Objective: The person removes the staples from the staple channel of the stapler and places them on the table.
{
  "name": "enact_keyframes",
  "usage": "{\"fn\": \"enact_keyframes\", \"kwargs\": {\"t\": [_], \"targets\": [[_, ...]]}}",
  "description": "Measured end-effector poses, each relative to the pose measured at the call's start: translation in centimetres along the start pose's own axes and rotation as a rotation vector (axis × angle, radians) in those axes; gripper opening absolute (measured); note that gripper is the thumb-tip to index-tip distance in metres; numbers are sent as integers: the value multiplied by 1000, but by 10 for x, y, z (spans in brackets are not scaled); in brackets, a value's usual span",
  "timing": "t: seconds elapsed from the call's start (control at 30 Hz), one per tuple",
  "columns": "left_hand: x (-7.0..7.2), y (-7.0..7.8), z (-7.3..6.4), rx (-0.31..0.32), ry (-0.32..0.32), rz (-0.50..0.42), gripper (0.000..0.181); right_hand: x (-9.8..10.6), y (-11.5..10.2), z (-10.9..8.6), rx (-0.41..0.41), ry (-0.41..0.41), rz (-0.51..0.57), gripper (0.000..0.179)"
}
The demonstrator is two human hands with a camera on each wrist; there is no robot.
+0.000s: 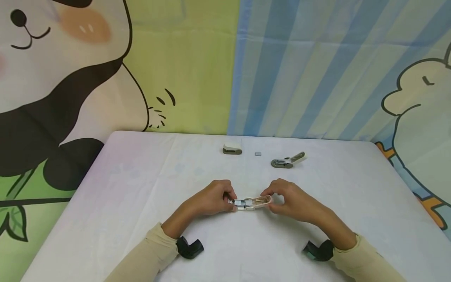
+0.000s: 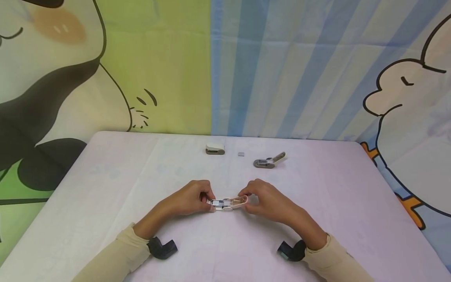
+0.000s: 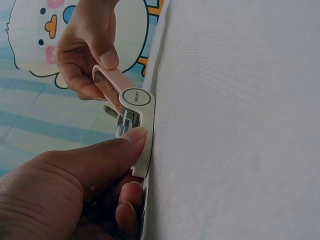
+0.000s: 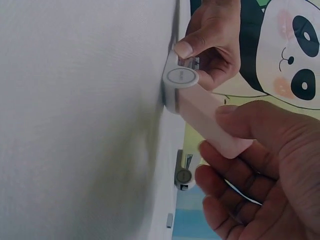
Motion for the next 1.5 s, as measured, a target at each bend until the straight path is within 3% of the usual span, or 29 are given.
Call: {"fn": "enact_keyframes", "kwargs": {"t": [0.2,0.37,0.47,0.53,0.67,0.9,1.1,1.5], "targets": [[-1,3,0,-5,-1,1,16,3,-1,-3,-34,1,-81,26],[-1,4,0,-12,-1,4,15,11,-19,-1,34,175,-124,33],[0,3,0,-17,4,6,15,10,-37,5,116,280,-154,28],[1,3,0,-19,9,6,15,4,-48,11,169,307,-166,23],[1,2,0,-20,10,10,15,-10,-58,22,187,291,-185,18],[1,1,0,-12,6,17,15,-26,-52,29,57,238,-258,12],[2,1,0,-15,7,24,16,-30,-46,29,-24,217,-297,9],[1,0,1,-26,12,28,15,-33,-48,32,-73,187,-366,8]]}}
Point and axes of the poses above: each hand's wrist, its own z-axis towards the middle knuckle, its own x-axis out of the back of the hand, y = z × x, the point moved 8 cm from there along z, towards the middle knuckle, and after that the axes turned 2 degrees about -x, right-handed, at the moved point
